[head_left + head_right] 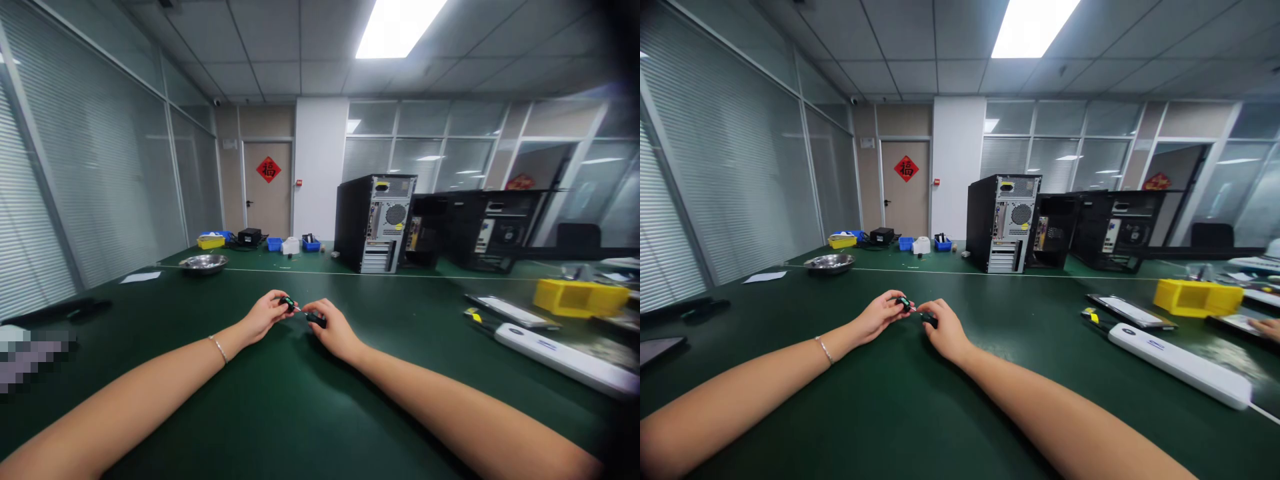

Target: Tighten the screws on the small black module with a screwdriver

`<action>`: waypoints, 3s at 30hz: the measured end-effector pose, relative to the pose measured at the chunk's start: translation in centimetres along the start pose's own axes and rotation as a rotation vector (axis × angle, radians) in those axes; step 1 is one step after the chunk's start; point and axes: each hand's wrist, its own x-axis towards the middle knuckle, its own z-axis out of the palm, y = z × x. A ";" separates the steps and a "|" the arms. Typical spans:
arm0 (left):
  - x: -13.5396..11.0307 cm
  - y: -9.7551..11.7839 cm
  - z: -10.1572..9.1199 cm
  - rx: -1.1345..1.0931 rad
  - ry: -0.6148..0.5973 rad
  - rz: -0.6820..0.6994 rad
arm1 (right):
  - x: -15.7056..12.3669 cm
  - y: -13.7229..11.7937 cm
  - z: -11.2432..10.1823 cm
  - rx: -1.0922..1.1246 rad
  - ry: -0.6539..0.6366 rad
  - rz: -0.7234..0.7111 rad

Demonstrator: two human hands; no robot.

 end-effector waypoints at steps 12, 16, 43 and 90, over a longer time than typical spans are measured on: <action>-0.4 0.2 0.3 0.054 -0.064 -0.018 | 0.2 0.3 -0.1 0.033 0.025 -0.009; -0.3 0.2 0.1 0.050 -0.058 -0.034 | 0.3 0.7 0.0 0.034 0.015 0.002; -0.2 0.7 1.0 0.083 -0.035 -0.094 | 0.1 0.0 0.1 -0.065 -0.030 0.069; -0.9 1.1 0.4 0.900 -0.108 0.445 | 0.0 -0.2 -0.1 -0.078 0.041 0.055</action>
